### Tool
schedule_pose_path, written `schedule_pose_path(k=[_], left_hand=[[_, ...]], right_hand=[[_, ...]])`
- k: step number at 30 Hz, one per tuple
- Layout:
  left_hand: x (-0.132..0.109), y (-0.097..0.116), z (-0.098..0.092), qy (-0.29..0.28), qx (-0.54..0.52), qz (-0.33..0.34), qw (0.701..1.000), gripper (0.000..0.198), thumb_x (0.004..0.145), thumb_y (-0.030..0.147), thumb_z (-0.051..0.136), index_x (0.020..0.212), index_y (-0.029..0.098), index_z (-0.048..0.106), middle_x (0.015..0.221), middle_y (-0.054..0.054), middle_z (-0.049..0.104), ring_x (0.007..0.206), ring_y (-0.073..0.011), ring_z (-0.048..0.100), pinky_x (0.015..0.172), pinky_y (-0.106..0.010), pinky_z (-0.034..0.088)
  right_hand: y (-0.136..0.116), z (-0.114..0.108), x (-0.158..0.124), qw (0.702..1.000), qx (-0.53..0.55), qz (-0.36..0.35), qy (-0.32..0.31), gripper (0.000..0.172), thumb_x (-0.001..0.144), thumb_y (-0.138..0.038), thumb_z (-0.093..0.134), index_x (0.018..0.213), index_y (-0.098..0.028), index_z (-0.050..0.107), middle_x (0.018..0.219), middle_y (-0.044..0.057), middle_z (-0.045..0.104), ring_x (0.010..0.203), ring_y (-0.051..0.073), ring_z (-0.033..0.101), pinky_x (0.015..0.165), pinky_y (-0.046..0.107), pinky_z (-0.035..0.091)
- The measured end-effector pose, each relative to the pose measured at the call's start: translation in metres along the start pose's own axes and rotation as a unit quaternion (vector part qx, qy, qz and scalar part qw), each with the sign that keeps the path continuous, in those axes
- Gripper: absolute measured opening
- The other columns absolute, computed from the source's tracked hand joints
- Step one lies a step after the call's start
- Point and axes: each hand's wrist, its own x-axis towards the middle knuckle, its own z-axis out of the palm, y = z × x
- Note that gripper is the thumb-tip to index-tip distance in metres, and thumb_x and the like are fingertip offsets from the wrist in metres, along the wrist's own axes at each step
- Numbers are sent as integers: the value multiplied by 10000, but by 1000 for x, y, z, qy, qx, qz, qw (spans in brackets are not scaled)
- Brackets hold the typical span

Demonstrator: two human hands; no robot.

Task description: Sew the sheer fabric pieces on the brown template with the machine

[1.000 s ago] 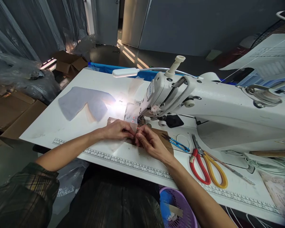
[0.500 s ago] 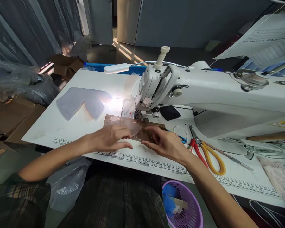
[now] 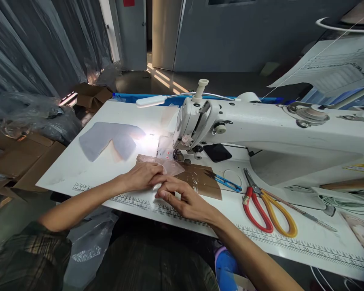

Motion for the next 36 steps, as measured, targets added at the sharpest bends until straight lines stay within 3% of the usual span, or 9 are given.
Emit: schedule_pose_path(k=[6, 10, 15, 17, 20, 23, 26, 33, 36], left_hand=[[-21, 10, 5, 119, 134, 109, 978, 203, 880, 152, 446, 717, 170, 565, 665, -11, 587, 612, -128, 520, 474, -241, 249], [-20, 16, 9, 161, 181, 129, 962, 218, 908, 154, 418, 747, 161, 565, 681, -24, 595, 592, -132, 518, 458, -266, 247], [-15, 8, 11, 166, 150, 143, 964, 298, 992, 245, 383, 773, 149, 562, 682, -22, 607, 567, -126, 520, 465, -258, 277], [-17, 3, 11, 185, 142, 141, 962, 285, 975, 221, 404, 743, 154, 555, 663, -20, 602, 569, -128, 523, 466, -257, 270], [-22, 2, 10, 216, 110, 145, 959, 262, 960, 189, 438, 737, 165, 574, 650, -5, 599, 595, -125, 534, 484, -244, 293], [-25, 9, 5, 223, 101, 174, 954, 249, 946, 204, 472, 736, 174, 602, 665, -7, 599, 590, -124, 515, 499, -250, 305], [-29, 19, -2, 187, 49, 211, 958, 205, 895, 178, 520, 708, 170, 603, 705, -19, 612, 627, -126, 529, 573, -268, 357], [-24, 34, -10, -56, -143, 286, 946, 168, 835, 317, 718, 756, 179, 666, 858, -16, 672, 761, -132, 608, 777, -302, 428], [0, 39, -6, -65, -189, 240, 950, 268, 874, 418, 666, 814, 157, 673, 1026, -68, 669, 915, -171, 628, 806, -291, 480]], right_hand=[[37, -12, 6, 967, -29, 170, 186, 360, 937, -423, 433, 725, -187, 603, 625, 8, 553, 580, 141, 468, 529, 252, 384], [27, -6, 6, 968, -17, 149, 200, 341, 925, -410, 450, 715, -190, 603, 630, 6, 544, 596, 144, 478, 548, 258, 387], [11, -7, 0, 997, 13, 35, 67, 311, 921, -435, 474, 773, -201, 617, 717, 36, 611, 668, 164, 547, 641, 282, 459], [18, -17, -6, 991, -40, 60, 115, 318, 888, -471, 506, 746, -208, 618, 698, 41, 614, 643, 173, 541, 609, 290, 445], [31, -30, -15, 938, -45, 188, 287, 383, 896, -523, 465, 796, -199, 644, 569, 2, 511, 518, 149, 451, 494, 270, 363], [32, -32, -21, 937, 20, 218, 271, 455, 865, -596, 495, 856, -174, 664, 544, -20, 458, 474, 123, 395, 436, 253, 303], [28, -32, -27, 938, 51, 227, 257, 509, 829, -641, 524, 860, -154, 669, 562, -16, 473, 478, 114, 400, 426, 243, 296], [40, -44, -42, 899, 11, 323, 294, 425, 802, -548, 544, 831, -145, 676, 612, 24, 573, 549, 138, 497, 490, 247, 367], [37, -44, -42, 900, 9, 329, 285, 404, 814, -510, 521, 885, -147, 683, 644, 31, 604, 560, 143, 519, 506, 253, 382]])
